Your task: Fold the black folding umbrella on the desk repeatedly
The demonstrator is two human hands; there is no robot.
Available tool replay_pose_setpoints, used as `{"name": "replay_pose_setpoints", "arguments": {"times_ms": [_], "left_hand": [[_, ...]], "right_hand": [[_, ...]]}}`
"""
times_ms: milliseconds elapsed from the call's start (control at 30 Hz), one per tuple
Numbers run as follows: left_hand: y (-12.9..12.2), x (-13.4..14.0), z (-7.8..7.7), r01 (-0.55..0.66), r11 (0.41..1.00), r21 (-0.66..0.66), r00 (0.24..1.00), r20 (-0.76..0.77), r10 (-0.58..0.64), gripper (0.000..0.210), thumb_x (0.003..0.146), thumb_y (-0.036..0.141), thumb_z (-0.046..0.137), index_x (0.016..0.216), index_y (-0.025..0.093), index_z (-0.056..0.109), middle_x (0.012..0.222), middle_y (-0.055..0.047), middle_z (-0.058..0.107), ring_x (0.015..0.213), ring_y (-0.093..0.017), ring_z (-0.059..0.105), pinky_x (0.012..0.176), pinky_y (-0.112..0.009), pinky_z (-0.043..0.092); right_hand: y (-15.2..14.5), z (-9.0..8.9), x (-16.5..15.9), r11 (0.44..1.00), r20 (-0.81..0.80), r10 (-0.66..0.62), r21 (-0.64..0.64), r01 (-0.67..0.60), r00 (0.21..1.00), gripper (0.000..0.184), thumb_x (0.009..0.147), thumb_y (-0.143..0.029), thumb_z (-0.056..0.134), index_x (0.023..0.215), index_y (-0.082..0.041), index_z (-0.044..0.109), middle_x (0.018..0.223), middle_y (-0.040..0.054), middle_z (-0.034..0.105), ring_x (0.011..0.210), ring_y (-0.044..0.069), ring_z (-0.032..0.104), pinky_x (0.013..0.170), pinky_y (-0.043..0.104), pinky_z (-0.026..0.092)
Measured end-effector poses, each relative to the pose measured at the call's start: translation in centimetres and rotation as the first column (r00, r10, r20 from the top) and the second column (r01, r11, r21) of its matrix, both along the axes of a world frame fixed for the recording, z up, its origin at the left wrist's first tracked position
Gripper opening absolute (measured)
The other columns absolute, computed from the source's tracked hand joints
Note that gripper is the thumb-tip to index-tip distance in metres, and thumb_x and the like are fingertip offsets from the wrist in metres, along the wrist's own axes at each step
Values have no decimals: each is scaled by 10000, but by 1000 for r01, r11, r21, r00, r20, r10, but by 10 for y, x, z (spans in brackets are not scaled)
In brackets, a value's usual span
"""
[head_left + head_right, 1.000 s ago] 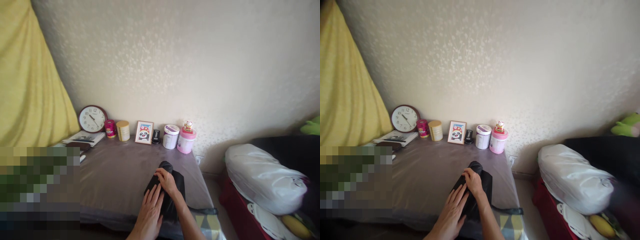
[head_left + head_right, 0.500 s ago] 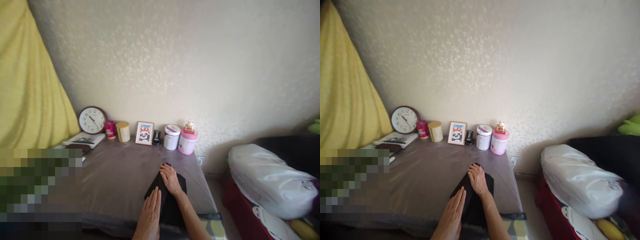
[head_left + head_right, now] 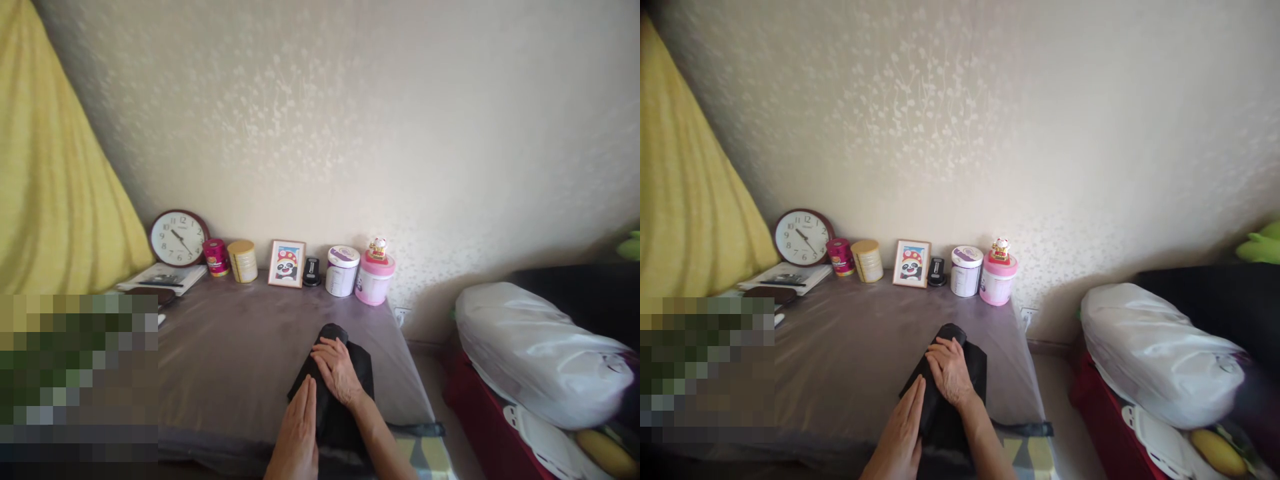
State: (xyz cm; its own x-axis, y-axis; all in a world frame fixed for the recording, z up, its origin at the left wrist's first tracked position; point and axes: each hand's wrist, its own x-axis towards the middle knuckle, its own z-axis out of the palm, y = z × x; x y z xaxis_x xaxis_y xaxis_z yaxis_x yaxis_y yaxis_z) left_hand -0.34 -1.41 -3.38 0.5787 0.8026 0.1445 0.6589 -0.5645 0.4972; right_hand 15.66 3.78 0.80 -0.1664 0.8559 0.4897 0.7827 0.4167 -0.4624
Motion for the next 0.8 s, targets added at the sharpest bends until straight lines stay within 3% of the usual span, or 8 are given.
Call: {"name": "replay_pose_setpoints", "arguments": {"times_ms": [100,233,367,467,667,800], "left_hand": [[0,2,1,-34,998,-43,999,-21,33,921,562,-4,396,1418,93,69,1507,-110,113,1377,-256,137,1117,-426,231],[-2,4,5,-79,993,-83,997,-23,77,913,561,-11,392,1417,95,92,1506,-126,121,1374,-246,155,1116,-414,229],[-6,5,12,-98,989,-112,995,-2,99,886,585,-25,374,1414,89,84,1497,-160,148,1373,-231,161,1111,-409,237],[-7,4,14,-89,991,-104,995,32,93,866,613,-22,366,1415,106,68,1491,-156,170,1372,-223,168,1107,-410,244],[-7,2,8,-68,994,-91,983,165,82,849,644,1,356,1419,143,39,1489,-112,190,1369,-199,183,1111,-395,239],[-7,1,8,-60,992,-107,979,186,80,854,644,4,355,1419,147,27,1492,-119,184,1369,-203,183,1111,-403,237]], "right_hand": [[28,-5,8,994,15,-105,-18,106,994,283,907,-233,403,943,-253,683,1060,42,677,1176,202,487,1052,473,231],[55,-6,29,948,-34,-315,-64,312,949,270,882,-247,417,1000,-225,659,1101,62,659,1098,195,546,987,373,345],[36,-9,64,853,-89,-520,-114,510,850,337,869,-277,365,1023,-143,633,1054,143,661,1002,234,598,900,367,413],[1,-18,89,726,-206,-687,-198,658,696,340,853,-327,356,928,-165,646,927,132,688,870,232,641,774,324,457],[-42,-27,91,705,-342,-701,-468,533,626,368,821,-461,354,735,-229,626,672,61,674,577,195,629,510,274,439],[-40,-21,74,725,-327,-684,-397,563,651,363,784,-506,388,711,-237,621,701,72,679,697,241,643,586,304,447]]}}
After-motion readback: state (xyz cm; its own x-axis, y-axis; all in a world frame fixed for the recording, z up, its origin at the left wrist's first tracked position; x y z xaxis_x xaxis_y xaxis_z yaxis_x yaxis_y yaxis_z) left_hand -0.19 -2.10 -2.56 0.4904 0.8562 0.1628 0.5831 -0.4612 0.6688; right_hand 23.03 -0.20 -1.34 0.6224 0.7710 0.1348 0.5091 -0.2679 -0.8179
